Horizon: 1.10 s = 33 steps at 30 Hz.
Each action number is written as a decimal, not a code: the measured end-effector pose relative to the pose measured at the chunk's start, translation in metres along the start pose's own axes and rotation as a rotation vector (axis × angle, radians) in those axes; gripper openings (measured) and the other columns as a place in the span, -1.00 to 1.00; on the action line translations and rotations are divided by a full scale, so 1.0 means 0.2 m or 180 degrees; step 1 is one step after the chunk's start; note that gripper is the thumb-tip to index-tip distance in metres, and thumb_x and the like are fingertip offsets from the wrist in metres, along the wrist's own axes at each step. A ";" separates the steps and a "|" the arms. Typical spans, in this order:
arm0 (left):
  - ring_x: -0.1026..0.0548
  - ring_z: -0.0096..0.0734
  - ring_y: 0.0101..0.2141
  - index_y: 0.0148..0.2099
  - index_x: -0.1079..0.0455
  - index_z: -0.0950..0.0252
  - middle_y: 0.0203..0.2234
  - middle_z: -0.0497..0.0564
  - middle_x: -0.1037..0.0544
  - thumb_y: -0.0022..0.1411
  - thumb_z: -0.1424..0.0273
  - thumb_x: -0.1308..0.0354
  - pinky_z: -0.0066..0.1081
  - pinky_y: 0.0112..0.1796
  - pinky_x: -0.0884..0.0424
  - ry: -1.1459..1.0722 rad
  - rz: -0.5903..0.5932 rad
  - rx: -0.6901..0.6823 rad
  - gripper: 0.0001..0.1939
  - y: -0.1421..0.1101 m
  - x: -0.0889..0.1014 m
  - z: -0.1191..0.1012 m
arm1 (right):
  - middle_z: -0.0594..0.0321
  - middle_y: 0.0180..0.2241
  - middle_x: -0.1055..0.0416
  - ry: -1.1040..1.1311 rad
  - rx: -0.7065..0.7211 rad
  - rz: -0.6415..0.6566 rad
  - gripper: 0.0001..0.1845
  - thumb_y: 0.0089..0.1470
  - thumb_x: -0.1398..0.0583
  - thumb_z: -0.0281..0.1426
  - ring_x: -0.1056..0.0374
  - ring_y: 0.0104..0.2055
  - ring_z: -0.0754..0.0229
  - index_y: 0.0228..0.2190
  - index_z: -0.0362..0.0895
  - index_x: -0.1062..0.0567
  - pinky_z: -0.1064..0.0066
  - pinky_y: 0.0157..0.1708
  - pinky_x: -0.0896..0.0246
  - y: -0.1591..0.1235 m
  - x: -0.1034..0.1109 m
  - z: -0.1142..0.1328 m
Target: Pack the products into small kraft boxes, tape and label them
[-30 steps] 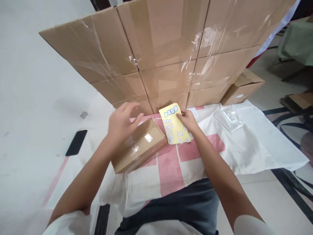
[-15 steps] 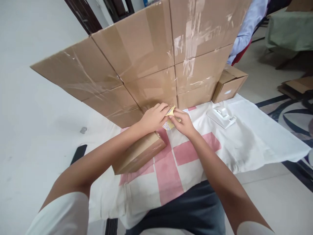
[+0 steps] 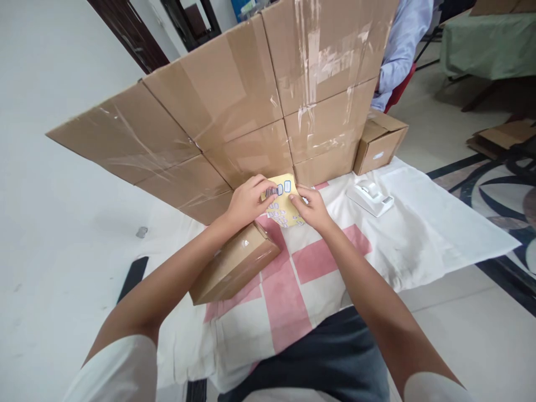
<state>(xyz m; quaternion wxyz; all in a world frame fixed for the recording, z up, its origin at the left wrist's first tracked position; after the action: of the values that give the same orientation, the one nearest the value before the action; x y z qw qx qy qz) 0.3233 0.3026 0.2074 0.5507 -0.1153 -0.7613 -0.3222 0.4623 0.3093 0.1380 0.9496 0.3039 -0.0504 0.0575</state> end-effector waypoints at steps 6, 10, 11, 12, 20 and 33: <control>-0.52 -0.27 -0.15 -0.07 -0.52 0.17 -0.14 0.03 -0.59 0.37 0.12 -0.16 -0.29 -0.14 -0.41 0.0401 0.0039 -0.0161 -0.72 0.03 -0.01 -0.07 | 0.26 -0.43 -0.31 0.0076 -0.0117 0.0157 -0.62 0.27 -0.12 -0.14 -0.28 -0.36 0.16 -0.50 -0.09 -0.36 0.32 -0.32 -0.18 0.00 -0.02 0.02; -0.53 -0.32 -0.18 -0.17 -0.50 0.19 -0.19 0.02 -0.60 0.45 0.27 -0.02 -0.32 -0.15 -0.39 0.0284 -0.0160 0.0121 -0.75 0.04 0.05 -0.05 | 0.23 -0.41 -0.39 -0.0043 -0.0559 0.0153 -0.70 0.25 -0.12 -0.21 -0.32 -0.35 0.13 -0.44 -0.11 -0.44 0.33 -0.33 -0.23 0.00 0.01 -0.12; -0.52 -0.34 -0.22 -0.18 -0.49 0.20 -0.21 0.01 -0.58 0.46 0.26 -0.01 -0.33 -0.17 -0.38 0.0182 -0.0277 0.0236 -0.75 0.04 0.08 -0.03 | 0.21 -0.39 -0.42 -0.0163 -0.0874 0.0164 -0.74 0.24 -0.12 -0.24 -0.35 -0.34 0.10 -0.40 -0.12 -0.47 0.31 -0.33 -0.25 0.00 0.03 -0.19; -0.50 -0.36 -0.25 -0.20 -0.48 0.21 -0.23 0.01 -0.57 0.45 0.24 -0.02 -0.34 -0.21 -0.37 0.0044 -0.0383 0.0356 -0.74 0.03 0.11 0.00 | 0.16 -0.36 -0.45 -0.0383 -0.1245 0.0162 -0.77 0.23 -0.13 -0.28 -0.38 -0.31 0.06 -0.36 -0.13 -0.51 0.29 -0.31 -0.28 -0.01 0.06 -0.27; -0.43 -0.40 -0.36 -0.24 -0.53 0.22 -0.35 -0.02 -0.52 0.40 0.13 -0.12 -0.37 -0.32 -0.31 -0.0896 0.0135 0.0596 -0.69 -0.06 0.08 0.04 | -0.04 0.16 -0.33 -0.1178 0.0188 -0.0014 -0.42 0.23 -0.27 -0.14 -0.29 0.18 -0.11 0.21 -0.08 -0.42 0.05 0.15 -0.26 0.01 0.09 0.09; -0.52 -0.31 -0.24 -0.19 -0.54 0.20 -0.25 0.02 -0.60 0.44 0.21 -0.04 -0.30 -0.18 -0.39 -0.0394 0.0529 0.0396 -0.71 -0.27 0.08 0.06 | 0.12 -0.17 -0.51 -0.0844 0.0378 0.0773 -0.78 0.29 -0.11 -0.43 -0.37 -0.18 0.10 -0.22 -0.13 -0.58 0.30 -0.15 -0.22 -0.06 -0.24 0.00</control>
<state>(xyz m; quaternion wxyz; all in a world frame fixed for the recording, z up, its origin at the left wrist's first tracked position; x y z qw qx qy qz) 0.2792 0.2664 0.2002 0.5336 -0.1633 -0.8002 -0.2198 0.4169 0.2956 0.1243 0.9011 0.3560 -0.2080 0.1340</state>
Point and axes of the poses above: each hand's wrist, its own y-axis towards the middle knuckle, its own x-axis out of the back of the hand, z = x × y, the point moved 10 cm from there along y, towards the middle knuckle
